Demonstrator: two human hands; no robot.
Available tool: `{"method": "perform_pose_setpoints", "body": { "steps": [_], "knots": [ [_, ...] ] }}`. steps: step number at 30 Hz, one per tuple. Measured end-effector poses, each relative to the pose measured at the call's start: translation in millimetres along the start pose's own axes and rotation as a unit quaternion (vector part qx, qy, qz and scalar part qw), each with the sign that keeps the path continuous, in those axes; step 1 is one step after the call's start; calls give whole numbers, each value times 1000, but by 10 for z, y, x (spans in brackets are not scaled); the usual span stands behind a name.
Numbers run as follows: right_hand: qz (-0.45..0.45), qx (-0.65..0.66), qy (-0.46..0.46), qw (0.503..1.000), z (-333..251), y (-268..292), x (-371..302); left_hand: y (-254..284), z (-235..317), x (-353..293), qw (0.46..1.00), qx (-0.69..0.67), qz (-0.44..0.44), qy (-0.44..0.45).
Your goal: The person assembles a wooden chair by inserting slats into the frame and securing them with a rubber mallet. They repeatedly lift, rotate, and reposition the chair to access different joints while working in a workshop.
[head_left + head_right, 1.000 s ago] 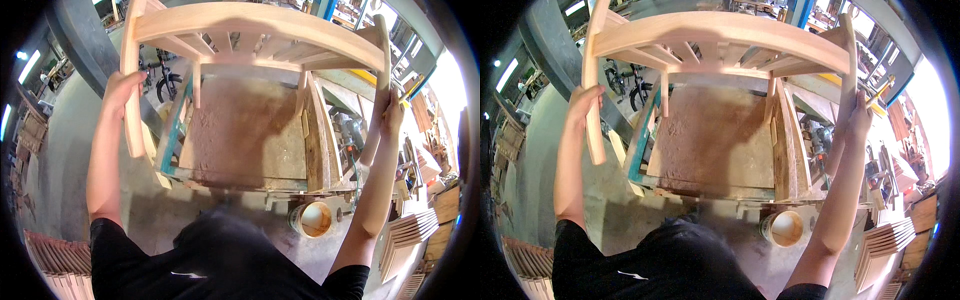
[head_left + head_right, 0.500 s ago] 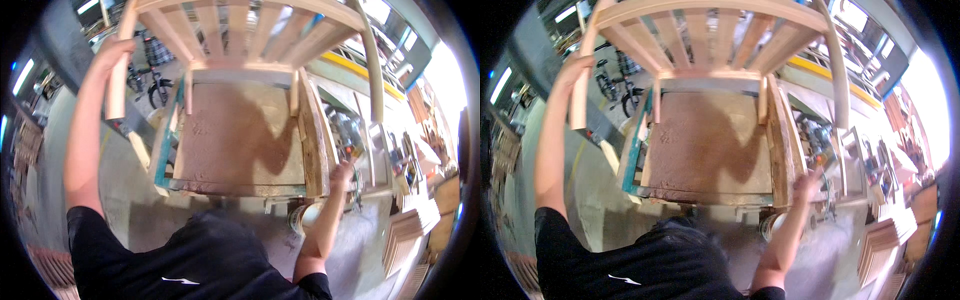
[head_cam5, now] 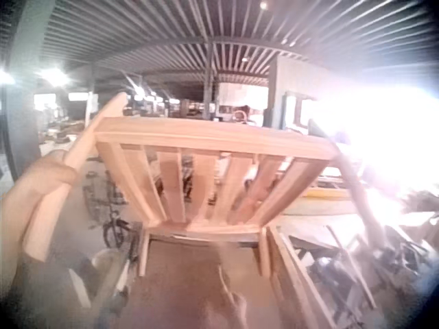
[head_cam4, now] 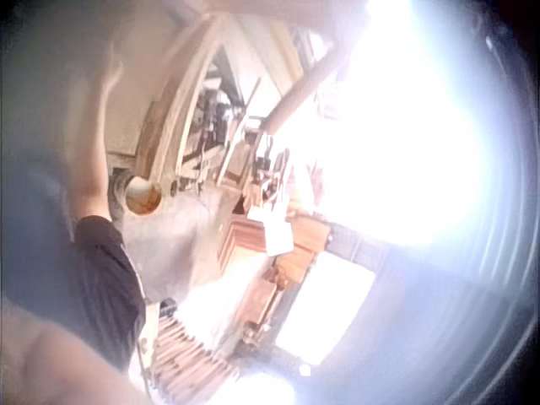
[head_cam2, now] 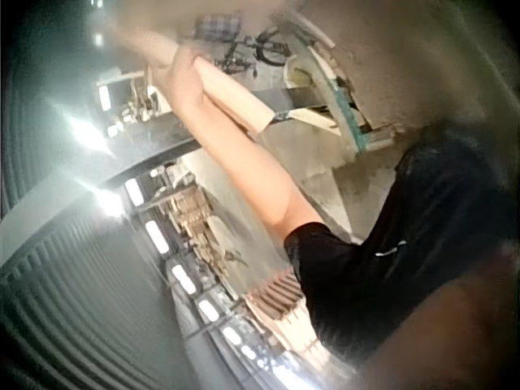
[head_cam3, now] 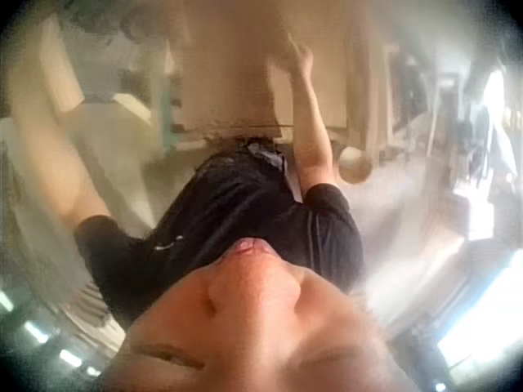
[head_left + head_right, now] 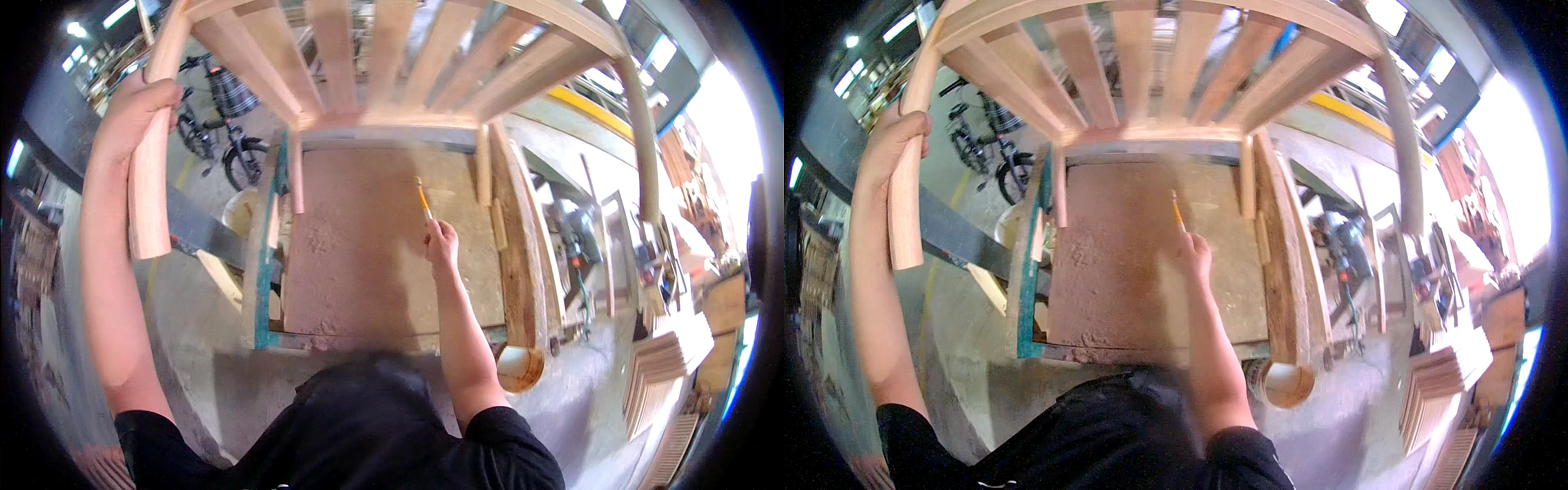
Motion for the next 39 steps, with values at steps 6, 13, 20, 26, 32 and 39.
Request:
{"method": "perform_pose_setpoints", "body": {
  "steps": [6,13,20,26,32,39],
  "knots": [
    [-134,-168,95,972,-352,-1635,744,-59,160,-122,996,52,68,37],
    [-136,-268,147,942,-328,-3028,1566,-133,185,-167,986,79,119,82],
    [-133,-216,184,950,-348,-3484,1945,-112,171,-177,982,100,123,105],
    [-92,-167,182,965,-555,-3602,2002,-111,112,-146,979,140,120,82],
    [-105,-183,141,967,-1067,-3477,1539,-42,109,-251,976,155,124,85],
    [-94,-171,201,960,-1098,-3293,1393,-8,102,-248,985,118,97,86]
  ]
}}
Point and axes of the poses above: each hand's wrist, its own x-axis towards the middle knuckle, its own y-axis out of the back of the hand, z = x × y, the point moved 1 cm from there along x, towards the middle knuckle, and after that the axes turned 5 degrees about -x, right-handed, at the moved point
